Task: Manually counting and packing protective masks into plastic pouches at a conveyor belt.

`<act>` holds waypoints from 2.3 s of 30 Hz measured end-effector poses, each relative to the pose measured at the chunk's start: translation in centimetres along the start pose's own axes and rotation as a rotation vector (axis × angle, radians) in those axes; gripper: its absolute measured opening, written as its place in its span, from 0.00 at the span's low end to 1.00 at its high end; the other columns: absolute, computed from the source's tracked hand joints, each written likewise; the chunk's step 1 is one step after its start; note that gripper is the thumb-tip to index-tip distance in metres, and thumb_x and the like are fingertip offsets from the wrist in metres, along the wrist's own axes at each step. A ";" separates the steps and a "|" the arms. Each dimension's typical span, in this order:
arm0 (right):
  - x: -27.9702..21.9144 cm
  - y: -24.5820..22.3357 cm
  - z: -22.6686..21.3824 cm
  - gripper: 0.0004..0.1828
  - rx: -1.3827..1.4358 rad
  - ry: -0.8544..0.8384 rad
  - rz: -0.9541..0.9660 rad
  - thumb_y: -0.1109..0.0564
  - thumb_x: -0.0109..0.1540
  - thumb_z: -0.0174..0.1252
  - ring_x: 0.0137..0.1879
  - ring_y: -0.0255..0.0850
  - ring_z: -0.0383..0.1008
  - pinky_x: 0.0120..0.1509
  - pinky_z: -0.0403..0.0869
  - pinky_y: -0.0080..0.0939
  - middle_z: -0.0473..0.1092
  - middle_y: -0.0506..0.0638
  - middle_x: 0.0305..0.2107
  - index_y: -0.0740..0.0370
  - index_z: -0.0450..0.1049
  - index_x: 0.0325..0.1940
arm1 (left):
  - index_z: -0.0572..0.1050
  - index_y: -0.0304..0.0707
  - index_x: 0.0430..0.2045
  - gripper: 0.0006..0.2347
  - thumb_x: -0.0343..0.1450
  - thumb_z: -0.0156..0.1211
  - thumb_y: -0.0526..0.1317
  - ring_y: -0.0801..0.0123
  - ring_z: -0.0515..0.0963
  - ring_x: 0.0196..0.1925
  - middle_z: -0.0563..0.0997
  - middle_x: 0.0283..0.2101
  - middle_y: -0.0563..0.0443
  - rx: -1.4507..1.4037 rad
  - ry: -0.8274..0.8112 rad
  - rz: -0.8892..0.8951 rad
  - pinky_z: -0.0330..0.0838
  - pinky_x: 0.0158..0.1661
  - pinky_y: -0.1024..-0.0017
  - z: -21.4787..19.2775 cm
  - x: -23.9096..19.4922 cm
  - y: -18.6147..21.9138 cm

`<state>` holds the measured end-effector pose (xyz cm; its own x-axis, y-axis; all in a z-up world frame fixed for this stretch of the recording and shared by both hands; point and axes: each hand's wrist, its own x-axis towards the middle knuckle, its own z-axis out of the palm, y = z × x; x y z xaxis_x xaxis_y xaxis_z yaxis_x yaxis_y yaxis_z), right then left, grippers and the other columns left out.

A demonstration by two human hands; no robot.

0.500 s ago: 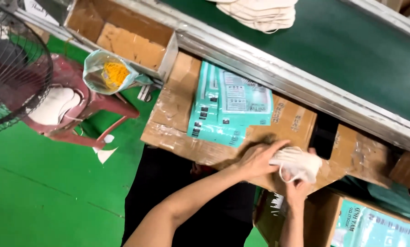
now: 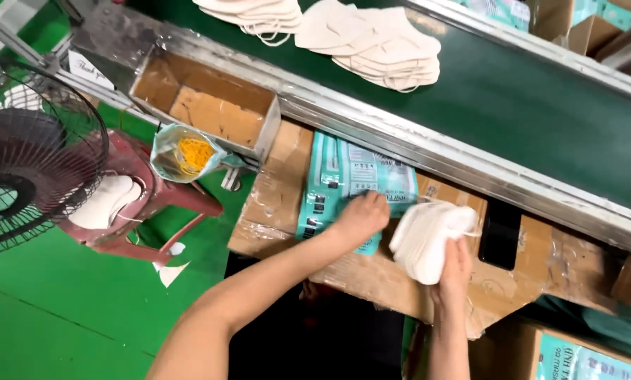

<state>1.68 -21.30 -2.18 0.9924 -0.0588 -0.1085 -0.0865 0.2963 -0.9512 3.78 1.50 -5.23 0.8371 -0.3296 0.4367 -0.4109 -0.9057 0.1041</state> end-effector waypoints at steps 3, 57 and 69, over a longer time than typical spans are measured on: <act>0.7 1.9 0.4 0.18 -0.079 -0.055 0.156 0.59 0.70 0.52 0.50 0.36 0.75 0.51 0.75 0.36 0.74 0.53 0.50 0.69 0.69 0.64 | 0.77 0.33 0.27 0.06 0.60 0.59 0.34 0.57 0.77 0.44 0.75 0.36 0.46 -0.035 0.046 0.035 0.76 0.37 0.66 -2.0 0.0 0.3; -7.2 -7.4 9.0 0.17 -0.156 0.059 -0.276 0.65 0.62 0.57 0.48 0.30 0.73 0.55 0.72 0.30 0.73 0.48 0.44 0.65 0.71 0.57 | 0.82 0.26 0.39 0.06 0.69 0.65 0.27 0.55 0.84 0.31 0.85 0.33 0.38 -1.325 0.513 -0.862 0.76 0.37 0.69 -18.3 -5.5 3.6; -6.0 -2.3 4.7 0.01 0.127 -0.043 0.004 0.65 0.64 0.61 0.38 0.33 0.73 0.45 0.72 0.35 0.74 0.49 0.33 0.67 0.76 0.40 | 0.79 0.26 0.29 0.03 0.66 0.66 0.29 0.58 0.83 0.40 0.85 0.34 0.42 -0.911 0.407 -0.489 0.76 0.43 0.67 -20.8 -3.8 3.9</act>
<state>-3.62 -17.11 2.02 0.9952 -0.0172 -0.0969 -0.0810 0.4152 -0.9061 -8.49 4.73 12.11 0.8688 0.2731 0.4130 -0.3210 -0.3244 0.8898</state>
